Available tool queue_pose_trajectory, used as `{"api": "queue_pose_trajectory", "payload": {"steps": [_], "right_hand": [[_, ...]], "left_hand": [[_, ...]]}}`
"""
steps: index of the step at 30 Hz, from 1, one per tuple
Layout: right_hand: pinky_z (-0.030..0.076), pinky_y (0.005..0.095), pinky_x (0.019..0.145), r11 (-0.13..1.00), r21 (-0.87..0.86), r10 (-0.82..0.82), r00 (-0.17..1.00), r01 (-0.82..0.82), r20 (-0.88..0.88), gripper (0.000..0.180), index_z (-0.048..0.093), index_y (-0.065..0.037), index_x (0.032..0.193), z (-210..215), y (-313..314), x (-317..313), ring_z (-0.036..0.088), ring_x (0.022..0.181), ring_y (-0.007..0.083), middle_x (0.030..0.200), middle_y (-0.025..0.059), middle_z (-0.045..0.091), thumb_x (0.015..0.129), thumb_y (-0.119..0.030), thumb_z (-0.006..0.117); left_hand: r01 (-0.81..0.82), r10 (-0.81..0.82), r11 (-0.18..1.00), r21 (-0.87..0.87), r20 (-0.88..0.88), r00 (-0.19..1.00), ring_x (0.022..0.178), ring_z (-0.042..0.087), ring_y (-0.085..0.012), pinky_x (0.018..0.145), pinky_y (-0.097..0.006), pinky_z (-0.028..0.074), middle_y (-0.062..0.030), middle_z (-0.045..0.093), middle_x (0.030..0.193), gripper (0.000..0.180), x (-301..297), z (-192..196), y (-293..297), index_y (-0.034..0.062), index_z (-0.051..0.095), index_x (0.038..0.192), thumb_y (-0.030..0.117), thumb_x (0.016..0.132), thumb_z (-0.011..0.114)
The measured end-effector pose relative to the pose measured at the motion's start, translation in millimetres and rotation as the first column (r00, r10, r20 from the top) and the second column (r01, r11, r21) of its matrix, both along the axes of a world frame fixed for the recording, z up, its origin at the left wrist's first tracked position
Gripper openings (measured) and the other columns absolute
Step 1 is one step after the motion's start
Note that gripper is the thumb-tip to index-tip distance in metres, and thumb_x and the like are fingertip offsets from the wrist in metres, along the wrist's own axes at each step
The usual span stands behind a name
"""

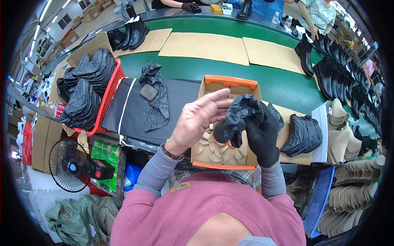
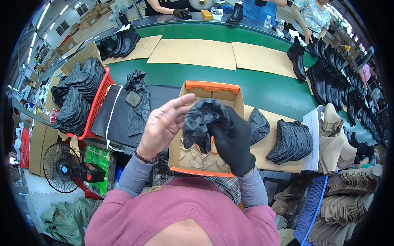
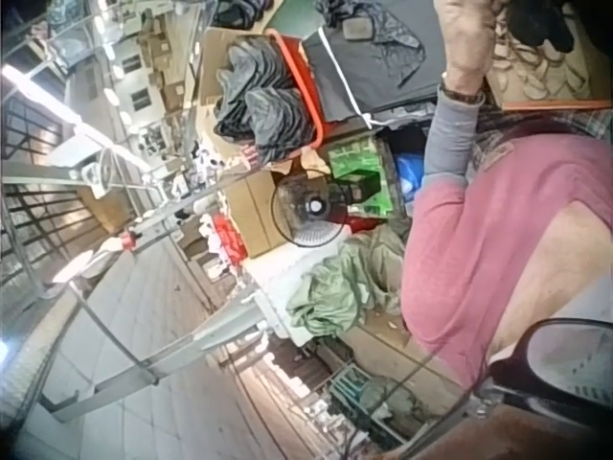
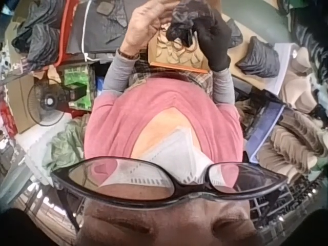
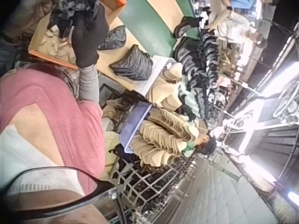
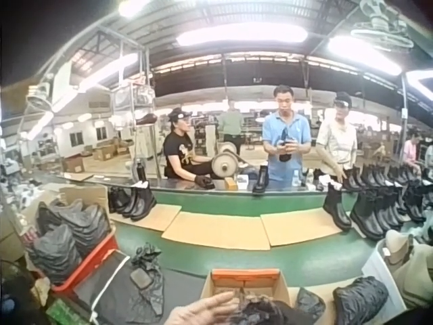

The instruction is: Manually trim and shape black material components for shoe assembly using scissors and hand manipulation.

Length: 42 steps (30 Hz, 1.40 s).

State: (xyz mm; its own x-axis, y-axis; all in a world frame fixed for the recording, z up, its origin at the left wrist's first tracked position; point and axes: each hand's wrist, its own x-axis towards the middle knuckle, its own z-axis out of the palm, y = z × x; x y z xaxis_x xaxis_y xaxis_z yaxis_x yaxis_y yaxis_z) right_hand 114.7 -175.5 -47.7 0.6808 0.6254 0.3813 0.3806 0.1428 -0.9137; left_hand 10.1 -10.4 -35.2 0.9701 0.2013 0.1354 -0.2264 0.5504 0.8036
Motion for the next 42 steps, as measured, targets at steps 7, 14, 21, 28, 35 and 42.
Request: {"api": "queue_pose_trajectory", "payload": {"steps": [7,14,21,28,35,42], "right_hand": [[0.05,0.0401,0.073,0.966,-0.04,-0.195,0.825,0.254,0.53,0.036,0.061,-0.002,0.114,-0.8,14.7,-13.0,0.063,0.083,0.0325,0.093,0.0151,0.065,0.077,0.001,0.064],[0.048,0.041,0.074,0.975,-0.055,-0.157,0.839,0.217,0.522,0.042,0.059,-0.003,0.117,-4.1,17.1,-14.9,0.061,0.084,0.0327,0.095,0.0143,0.064,0.076,0.001,0.065],[0.047,0.042,0.076,0.98,-0.07,-0.112,0.804,0.188,0.584,0.05,0.056,-0.004,0.122,-4.6,18.1,-13.5,0.06,0.09,0.0326,0.102,0.0136,0.063,0.074,-0.005,0.07],[0.048,0.0388,0.077,0.975,-0.174,-0.023,0.841,0.138,0.541,0.062,0.054,-0.008,0.126,-5.2,15.9,-6.7,0.061,0.089,0.0321,0.098,0.0125,0.064,0.069,-0.008,0.077],[0.048,0.0382,0.078,0.98,-0.066,-0.098,0.748,0.187,0.656,0.054,0.056,-0.006,0.122,-0.2,16.9,-6.2,0.062,0.09,0.0299,0.103,0.0126,0.063,0.071,-0.005,0.073],[0.041,0.0456,0.102,0.865,0.445,0.472,0.67,-0.23,-0.572,0.064,0.028,-0.003,0.145,-16.1,-13.1,14.0,0.049,0.125,0.0289,0.139,0.0182,0.045,0.099,-0.044,0.043]], "left_hand": [[-0.387,0.386,0.726,0.568,0.13,0.913,0.075,0.048,-0.0029,0.069,-0.016,0.041,0.0003,0.057,0.087,0.04,-0.9,-9.3,-22.5,-0.0022,0.053,0.132,-0.001,0.093,0.045],[-0.313,0.304,0.925,0.217,0.076,0.95,0.088,0.06,-0.0085,0.079,-0.022,0.05,-0.0098,0.067,0.1,0.036,6.9,-9.5,-19.8,-0.0047,0.052,0.129,0.008,0.095,0.052],[-0.441,0.416,0.652,0.617,0.195,0.888,0.098,0.065,-0.0163,0.088,-0.028,0.051,-0.0159,0.069,0.107,0.028,8.2,-15.6,-13.5,-0.0083,0.058,0.117,0.012,0.099,0.051],[-0.306,0.35,0.825,0.475,-0.004,0.937,0.093,0.063,-0.0105,0.083,-0.023,0.051,-0.0075,0.068,0.104,0.027,7.6,-16.5,-4.1,-0.0049,0.06,0.117,0.013,0.099,0.052],[-0.449,0.379,0.73,0.515,0.242,0.893,0.09,0.063,-0.0108,0.08,-0.023,0.053,-0.0098,0.069,0.102,0.025,6.4,-15.7,-6.2,-0.0062,0.055,0.118,0.001,0.094,0.055],[-0.705,0.071,0.244,0.666,0.713,0.698,0.113,0.062,-0.0323,0.116,-0.047,0.023,-0.0141,0.068,0.114,0.035,4.3,4.4,19.9,0.0049,0.068,0.107,-0.002,0.073,0.066]]}}
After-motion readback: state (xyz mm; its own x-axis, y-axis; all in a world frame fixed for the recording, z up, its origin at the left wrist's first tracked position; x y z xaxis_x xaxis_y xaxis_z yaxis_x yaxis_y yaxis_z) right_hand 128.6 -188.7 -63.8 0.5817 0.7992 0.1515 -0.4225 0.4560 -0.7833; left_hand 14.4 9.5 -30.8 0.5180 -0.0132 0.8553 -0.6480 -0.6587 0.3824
